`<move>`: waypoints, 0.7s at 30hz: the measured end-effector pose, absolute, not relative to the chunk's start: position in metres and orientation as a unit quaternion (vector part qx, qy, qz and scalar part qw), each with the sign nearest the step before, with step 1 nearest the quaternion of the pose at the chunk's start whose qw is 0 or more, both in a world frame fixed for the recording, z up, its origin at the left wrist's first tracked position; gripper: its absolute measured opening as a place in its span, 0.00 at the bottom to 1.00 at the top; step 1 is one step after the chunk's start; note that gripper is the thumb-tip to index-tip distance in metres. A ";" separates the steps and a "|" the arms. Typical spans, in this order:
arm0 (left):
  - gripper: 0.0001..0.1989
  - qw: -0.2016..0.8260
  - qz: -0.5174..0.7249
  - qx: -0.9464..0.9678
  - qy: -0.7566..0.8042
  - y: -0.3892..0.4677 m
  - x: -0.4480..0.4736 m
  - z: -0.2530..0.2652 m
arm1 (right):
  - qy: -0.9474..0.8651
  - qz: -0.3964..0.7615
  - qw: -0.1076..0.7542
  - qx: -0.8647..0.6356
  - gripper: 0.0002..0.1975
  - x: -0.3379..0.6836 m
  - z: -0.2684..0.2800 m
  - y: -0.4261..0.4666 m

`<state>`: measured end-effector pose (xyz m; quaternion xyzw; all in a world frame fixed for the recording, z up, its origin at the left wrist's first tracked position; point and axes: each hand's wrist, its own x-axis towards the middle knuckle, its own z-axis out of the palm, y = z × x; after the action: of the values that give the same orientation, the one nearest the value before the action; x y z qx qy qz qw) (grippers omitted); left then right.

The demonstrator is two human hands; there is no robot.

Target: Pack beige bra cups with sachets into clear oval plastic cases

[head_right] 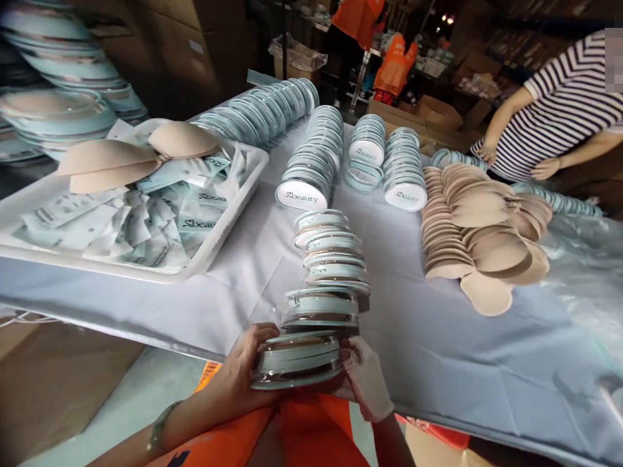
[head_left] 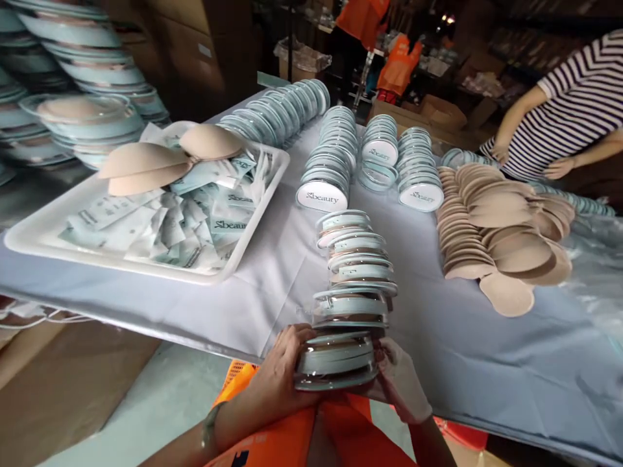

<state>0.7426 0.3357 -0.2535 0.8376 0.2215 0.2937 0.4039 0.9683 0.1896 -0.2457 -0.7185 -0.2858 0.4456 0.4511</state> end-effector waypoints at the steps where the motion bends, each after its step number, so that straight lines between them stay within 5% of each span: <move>1: 0.30 0.420 0.284 0.828 0.237 0.333 0.744 -0.259 | -0.259 0.459 0.478 -0.703 0.33 0.966 -0.249 0.191; 8: 0.34 0.487 0.278 0.772 0.298 0.332 0.744 -0.284 | -0.176 0.574 0.464 -0.651 0.22 0.976 -0.246 0.189; 12: 0.28 0.457 0.266 0.814 0.239 0.336 0.746 -0.275 | -0.334 0.556 0.298 -0.700 0.12 0.994 -0.209 0.197; 17: 0.26 0.433 0.251 0.841 0.204 0.327 0.756 -0.269 | -0.524 0.413 0.146 -0.730 0.16 0.968 -0.136 0.222; 21: 0.33 0.446 0.257 0.827 0.226 0.316 0.770 -0.276 | -0.633 0.124 -0.062 -0.762 0.07 0.908 -0.126 0.241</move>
<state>0.7703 0.3156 -0.2760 0.8271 0.2262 0.2572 0.4458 0.9084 0.2406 -0.1255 -0.7620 -0.6326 0.1239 -0.0621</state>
